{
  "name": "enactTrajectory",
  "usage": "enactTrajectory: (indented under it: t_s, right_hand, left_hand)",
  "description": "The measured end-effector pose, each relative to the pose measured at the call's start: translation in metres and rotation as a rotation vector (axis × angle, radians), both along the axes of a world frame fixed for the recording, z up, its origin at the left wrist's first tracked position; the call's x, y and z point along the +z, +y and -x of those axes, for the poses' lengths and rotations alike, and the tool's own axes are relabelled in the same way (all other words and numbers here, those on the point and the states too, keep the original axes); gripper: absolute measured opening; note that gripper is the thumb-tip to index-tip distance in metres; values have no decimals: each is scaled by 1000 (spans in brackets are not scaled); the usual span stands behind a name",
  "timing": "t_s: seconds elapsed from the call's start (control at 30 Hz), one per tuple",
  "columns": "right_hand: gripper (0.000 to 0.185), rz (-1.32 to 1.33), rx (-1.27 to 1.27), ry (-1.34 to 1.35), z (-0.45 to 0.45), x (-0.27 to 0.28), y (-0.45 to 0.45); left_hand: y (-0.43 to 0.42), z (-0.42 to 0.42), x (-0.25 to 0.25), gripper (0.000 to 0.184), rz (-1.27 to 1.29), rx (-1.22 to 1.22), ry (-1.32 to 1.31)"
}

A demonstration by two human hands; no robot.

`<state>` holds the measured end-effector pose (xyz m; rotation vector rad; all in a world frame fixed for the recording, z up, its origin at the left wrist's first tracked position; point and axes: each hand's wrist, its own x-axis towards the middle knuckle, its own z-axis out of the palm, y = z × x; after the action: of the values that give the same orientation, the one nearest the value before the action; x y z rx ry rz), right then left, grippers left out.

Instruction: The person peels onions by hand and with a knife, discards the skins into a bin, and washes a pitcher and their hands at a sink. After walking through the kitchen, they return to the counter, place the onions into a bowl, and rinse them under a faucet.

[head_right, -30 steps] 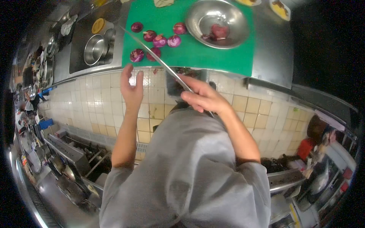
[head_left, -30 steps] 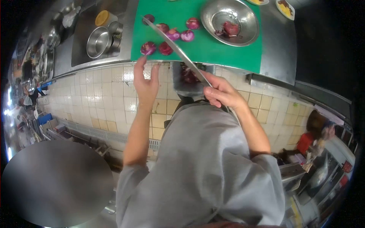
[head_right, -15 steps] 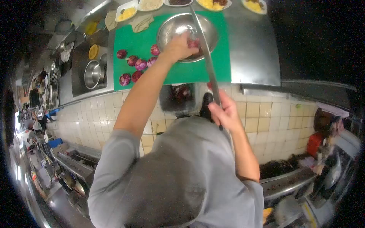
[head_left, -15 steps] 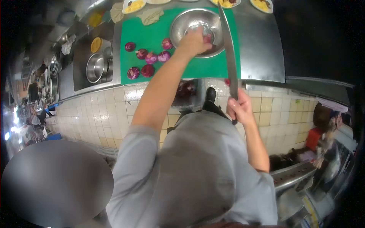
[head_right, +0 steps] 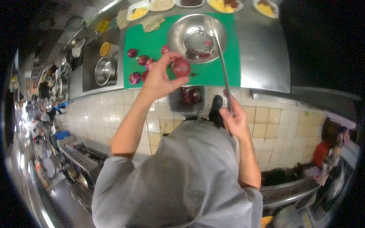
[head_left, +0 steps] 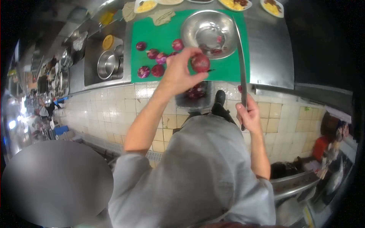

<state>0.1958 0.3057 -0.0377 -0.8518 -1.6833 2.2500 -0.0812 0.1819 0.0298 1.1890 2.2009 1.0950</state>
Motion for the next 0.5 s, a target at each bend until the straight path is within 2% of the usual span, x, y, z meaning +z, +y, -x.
enactTrajectory:
  t_s: [0.1,0.13,0.2,0.23,0.27,0.33,0.43,0.5]
  right_hand:
    - [62,-14,91,-4,26,2,-9]
    - [62,-165,124,52,35,-6,-12]
    - [62,-319,171,113,49,-5,-20]
    - [61,-228,207,94,58,9,-25]
    - [60,-138,242,74,66,20,-31]
    - [59,-122,282,103,79,27,-40]
    - [59,-133,372,99,92,37,-50]
    - [59,-163,428,68,98,38,-58]
  left_hand:
    - [-36,-15,-2,68,-87,59,-219]
    - [-46,-19,-4,68,-92,81,-220]
    - [-66,-26,-10,67,-186,136,-561]
    - [-75,-30,-13,64,-322,134,-944]
    - [-84,-34,-15,64,-332,146,-941]
    - [-98,-39,-18,61,-524,181,-1164]
    - [-113,-40,-18,57,-537,296,-1211]
    - [-123,-39,-31,57,-561,290,-1263]
